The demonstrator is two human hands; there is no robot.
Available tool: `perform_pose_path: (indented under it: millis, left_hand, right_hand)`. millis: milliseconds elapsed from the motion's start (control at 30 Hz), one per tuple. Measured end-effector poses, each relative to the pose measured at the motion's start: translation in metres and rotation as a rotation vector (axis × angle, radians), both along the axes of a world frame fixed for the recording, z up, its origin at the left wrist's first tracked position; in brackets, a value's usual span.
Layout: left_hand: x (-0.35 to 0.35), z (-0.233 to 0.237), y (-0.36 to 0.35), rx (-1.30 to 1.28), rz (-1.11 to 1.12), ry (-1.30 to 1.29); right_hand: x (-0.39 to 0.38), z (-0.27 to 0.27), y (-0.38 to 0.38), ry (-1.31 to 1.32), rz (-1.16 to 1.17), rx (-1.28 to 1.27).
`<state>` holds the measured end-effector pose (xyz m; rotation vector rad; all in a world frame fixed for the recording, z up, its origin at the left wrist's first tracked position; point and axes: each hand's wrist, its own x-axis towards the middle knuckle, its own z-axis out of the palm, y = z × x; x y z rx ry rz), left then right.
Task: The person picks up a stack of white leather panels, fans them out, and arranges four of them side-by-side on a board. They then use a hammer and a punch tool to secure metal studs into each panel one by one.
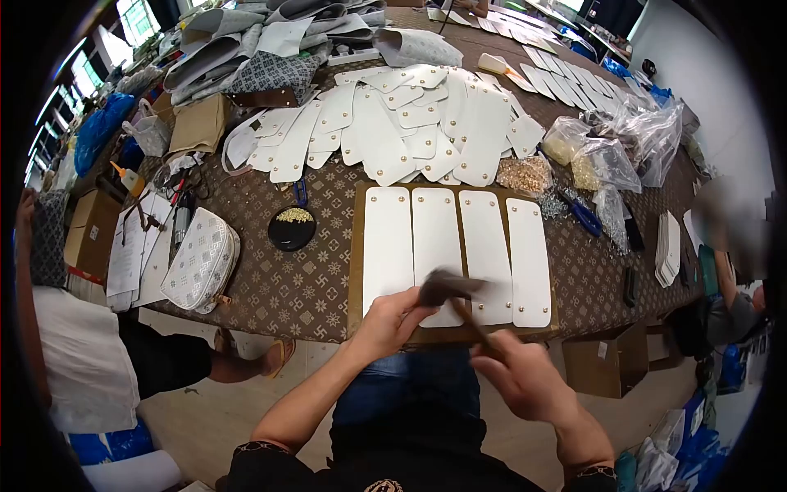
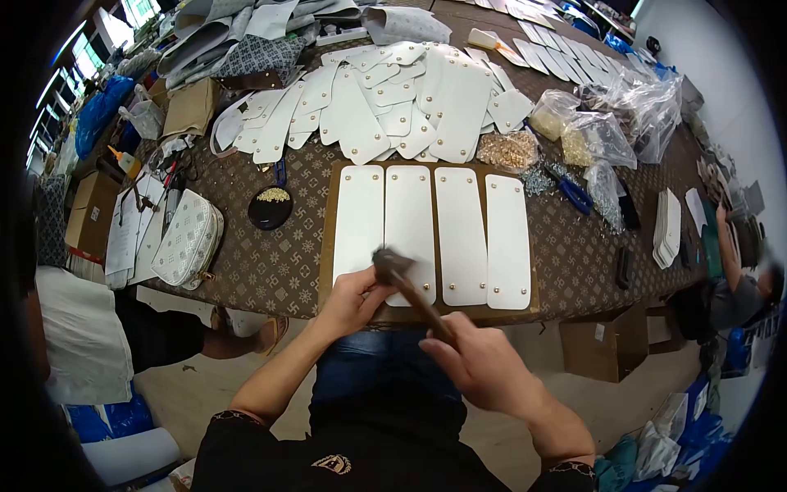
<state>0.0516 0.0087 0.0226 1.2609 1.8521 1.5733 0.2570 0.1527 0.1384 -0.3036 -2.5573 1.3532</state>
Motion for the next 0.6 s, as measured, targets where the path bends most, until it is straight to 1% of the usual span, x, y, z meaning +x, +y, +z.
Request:
perform_pose_path:
  millis: [33,67,133,167,200,267,333,400,500,600]
  left_hand:
    - [0.002,-0.001,-0.005,-0.03,-0.007,0.014]
    - [0.003,0.001,-0.007,-0.032,-0.022,0.018]
    - [0.006,0.003,-0.003,-0.007,0.024,-0.005]
    - [0.004,0.002,-0.001,0.01,-0.01,-0.007]
    - [0.003,0.005,0.003,0.009,-0.019,-0.004]
    - [0.009,0.014,0.01,0.035,-0.052,-0.113]
    - [0.014,0.01,0.023,0.054,-0.088,-0.135]
    - [0.017,0.004,0.034,0.072,-0.112,-0.156]
    - [0.019,0.001,0.043,0.025,-0.123,-0.197]
    - [0.018,0.005,0.042,-0.041,-0.137,-0.131]
  right_hand:
    - [-0.006,-0.015,-0.004,-0.25,0.004,0.004]
    - [-0.002,-0.007,-0.009,-0.19,-0.006,-0.083]
    - [0.012,-0.007,-0.01,-0.293,-0.18,-0.302]
    - [0.018,-0.01,-0.008,-0.172,-0.205,-0.349]
    - [0.019,-0.007,-0.005,-0.167,-0.214,-0.351]
    - [0.027,0.0,-0.004,-0.041,-0.329,-0.627]
    - [0.03,-0.004,-0.003,0.013,-0.35,-0.598]
    - [0.033,-0.006,0.0,-0.102,-0.32,-0.507]
    - [0.039,-0.012,0.002,-0.148,-0.271,-0.446]
    - [0.042,0.012,0.006,-0.17,-0.273,-0.472]
